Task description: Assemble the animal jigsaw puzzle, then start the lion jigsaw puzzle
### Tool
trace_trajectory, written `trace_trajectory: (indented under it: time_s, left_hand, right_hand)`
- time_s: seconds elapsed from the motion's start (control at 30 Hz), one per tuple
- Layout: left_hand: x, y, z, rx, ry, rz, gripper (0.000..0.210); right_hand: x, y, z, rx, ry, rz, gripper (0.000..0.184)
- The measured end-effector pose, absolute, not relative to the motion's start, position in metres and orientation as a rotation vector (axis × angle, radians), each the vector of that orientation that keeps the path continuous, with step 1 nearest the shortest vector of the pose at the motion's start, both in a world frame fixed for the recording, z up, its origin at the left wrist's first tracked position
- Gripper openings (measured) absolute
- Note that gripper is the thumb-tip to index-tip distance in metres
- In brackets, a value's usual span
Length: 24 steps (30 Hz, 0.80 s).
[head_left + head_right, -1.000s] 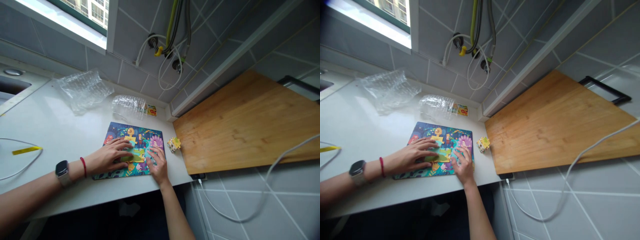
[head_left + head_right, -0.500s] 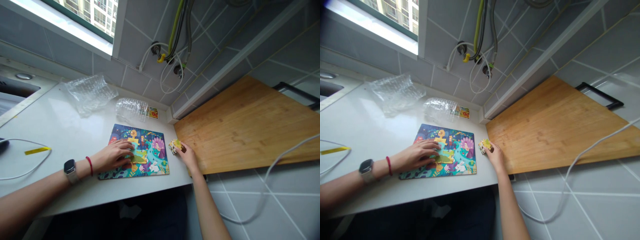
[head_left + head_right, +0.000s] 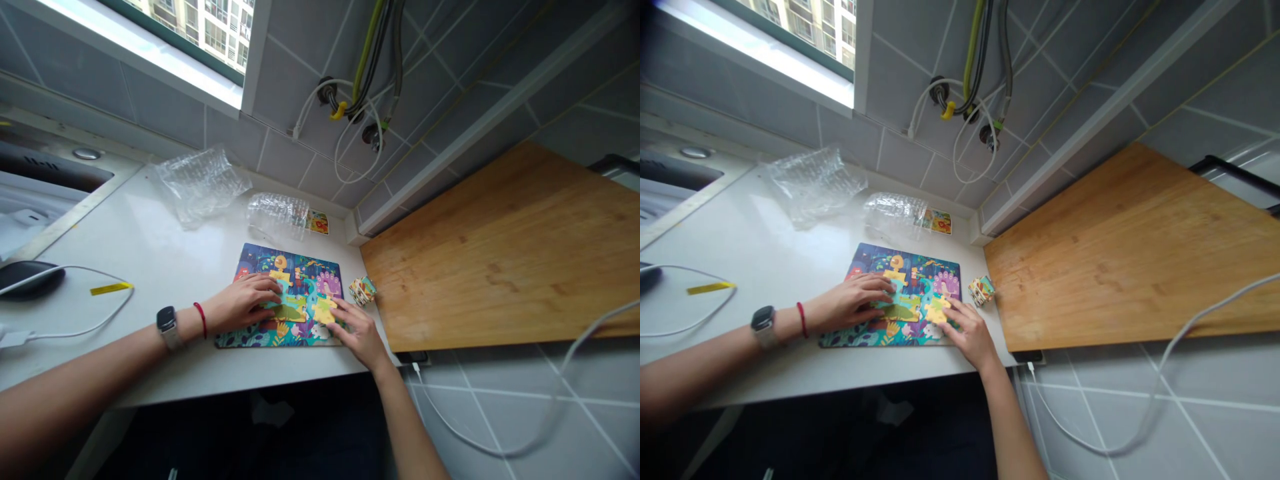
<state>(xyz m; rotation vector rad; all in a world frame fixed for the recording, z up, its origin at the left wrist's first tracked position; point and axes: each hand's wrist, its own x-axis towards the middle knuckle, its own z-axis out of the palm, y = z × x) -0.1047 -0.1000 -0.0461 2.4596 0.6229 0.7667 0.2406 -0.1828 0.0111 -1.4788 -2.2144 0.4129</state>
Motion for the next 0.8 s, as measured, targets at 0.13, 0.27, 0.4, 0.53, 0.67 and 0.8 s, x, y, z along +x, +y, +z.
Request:
trace_trajectory:
  time_s: [0.13, 0.27, 0.4, 0.53, 0.67, 0.8]
  left_hand:
    - [-0.105, -0.099, -0.047, 2.441, 0.619, 0.79, 0.021]
    - [-0.105, -0.098, -0.049, 2.447, 0.618, 0.801, 0.021]
    - [-0.105, -0.098, -0.05, 2.421, 0.62, 0.815, 0.02]
    - [-0.105, -0.099, -0.049, 2.423, 0.627, 0.791, 0.02]
    - [-0.105, -0.099, -0.049, 2.414, 0.634, 0.788, 0.021]
    - [-0.105, -0.099, -0.049, 2.407, 0.637, 0.791, 0.022]
  right_hand:
    - [0.226, -0.184, -0.004, -1.423, -2.348, 0.455, 0.028]
    - [0.229, -0.179, -0.008, -1.368, -2.48, 0.348, 0.033]
    - [0.23, -0.176, -0.01, -1.335, -2.58, 0.222, 0.036]
    - [0.228, -0.174, -0.011, -1.344, -2.602, 0.175, 0.035]
    - [0.223, -0.175, -0.009, -1.394, -2.593, 0.205, 0.033]
    - [0.216, -0.179, -0.006, -1.444, -2.54, 0.255, 0.034]
